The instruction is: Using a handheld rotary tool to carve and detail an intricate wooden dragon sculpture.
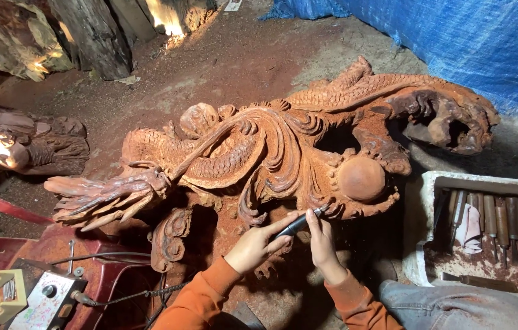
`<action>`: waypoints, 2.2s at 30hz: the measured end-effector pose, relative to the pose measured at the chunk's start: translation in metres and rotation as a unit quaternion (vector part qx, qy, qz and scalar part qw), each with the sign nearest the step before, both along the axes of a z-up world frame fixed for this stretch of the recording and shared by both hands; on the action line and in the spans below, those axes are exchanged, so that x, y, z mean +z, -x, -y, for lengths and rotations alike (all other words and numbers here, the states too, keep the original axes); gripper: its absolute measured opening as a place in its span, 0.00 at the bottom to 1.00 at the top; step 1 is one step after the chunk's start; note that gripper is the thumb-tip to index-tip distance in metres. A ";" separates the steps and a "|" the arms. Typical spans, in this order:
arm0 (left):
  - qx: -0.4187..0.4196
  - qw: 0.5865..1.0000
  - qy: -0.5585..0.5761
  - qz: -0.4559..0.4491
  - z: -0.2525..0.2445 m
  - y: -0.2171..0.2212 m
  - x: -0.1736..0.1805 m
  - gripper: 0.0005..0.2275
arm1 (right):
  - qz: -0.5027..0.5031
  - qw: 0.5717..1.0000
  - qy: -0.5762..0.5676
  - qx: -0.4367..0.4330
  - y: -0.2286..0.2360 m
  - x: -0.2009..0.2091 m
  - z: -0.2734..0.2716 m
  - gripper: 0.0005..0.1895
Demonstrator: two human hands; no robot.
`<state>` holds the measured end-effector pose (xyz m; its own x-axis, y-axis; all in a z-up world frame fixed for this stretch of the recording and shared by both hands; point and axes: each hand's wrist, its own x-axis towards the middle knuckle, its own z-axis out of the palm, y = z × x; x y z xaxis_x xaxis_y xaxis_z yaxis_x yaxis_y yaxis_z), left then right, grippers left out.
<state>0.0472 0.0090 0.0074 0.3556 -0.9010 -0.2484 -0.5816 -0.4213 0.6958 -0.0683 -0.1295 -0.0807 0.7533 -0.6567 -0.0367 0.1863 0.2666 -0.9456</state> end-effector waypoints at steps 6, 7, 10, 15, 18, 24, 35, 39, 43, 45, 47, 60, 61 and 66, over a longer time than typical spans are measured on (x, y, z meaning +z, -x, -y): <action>-0.009 1.000 -0.017 0.014 0.000 -0.009 0.002 0.24 | -0.022 0.999 -0.022 -0.044 -0.005 -0.041 -0.004 0.21; -0.013 0.999 -0.026 0.025 -0.001 -0.011 0.001 0.24 | -0.018 0.999 -0.028 -0.041 -0.005 -0.042 -0.004 0.21; -0.024 0.998 -0.032 0.046 0.000 -0.013 0.003 0.24 | -0.004 0.999 -0.032 -0.036 -0.005 -0.035 -0.006 0.21; -0.026 0.997 -0.034 0.056 0.001 -0.017 0.003 0.25 | -0.024 0.999 -0.032 -0.034 -0.007 -0.033 -0.005 0.23; -0.030 0.994 -0.046 0.093 -0.001 -0.021 -0.004 0.24 | -0.011 0.997 -0.066 -0.038 -0.008 -0.038 -0.008 0.22; -0.023 0.998 -0.051 0.038 -0.001 -0.011 0.000 0.23 | -0.012 0.998 -0.049 -0.042 -0.004 -0.041 -0.006 0.20; -0.013 1.000 0.023 0.002 0.000 0.009 -0.016 0.23 | 0.011 0.998 0.023 -0.052 0.012 -0.005 -0.007 0.26; -0.017 1.000 0.004 -0.003 -0.001 0.008 -0.007 0.23 | 0.015 0.999 0.016 -0.038 0.013 -0.004 -0.011 0.27; 0.004 1.000 -0.015 -0.021 -0.001 0.008 -0.006 0.23 | 0.005 0.997 0.011 -0.079 0.007 0.009 -0.016 0.23; 0.029 0.998 -0.013 -0.050 -0.001 0.008 -0.008 0.23 | -0.008 0.994 0.019 -0.110 0.005 0.013 -0.017 0.24; 0.025 0.998 -0.004 -0.053 -0.002 0.005 -0.013 0.22 | -0.022 0.994 0.032 -0.099 0.006 0.008 -0.016 0.24; -0.017 1.000 -0.013 -0.017 -0.008 -0.016 -0.016 0.23 | -0.066 0.996 -0.017 -0.063 0.002 -0.015 -0.019 0.22; -0.036 0.999 0.013 0.004 -0.008 -0.020 -0.032 0.24 | -0.047 0.997 -0.014 -0.051 0.003 -0.018 -0.017 0.22; -0.050 0.995 0.070 -0.048 -0.018 -0.020 -0.020 0.27 | -0.027 0.996 -0.029 -0.076 -0.003 -0.066 -0.010 0.20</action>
<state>0.0669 0.0275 -0.0131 0.2430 -0.9590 -0.1457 -0.5435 -0.2590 0.7984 -0.0654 -0.1191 -0.1470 0.6415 -0.7583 -0.1163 0.1773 0.2940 -0.9392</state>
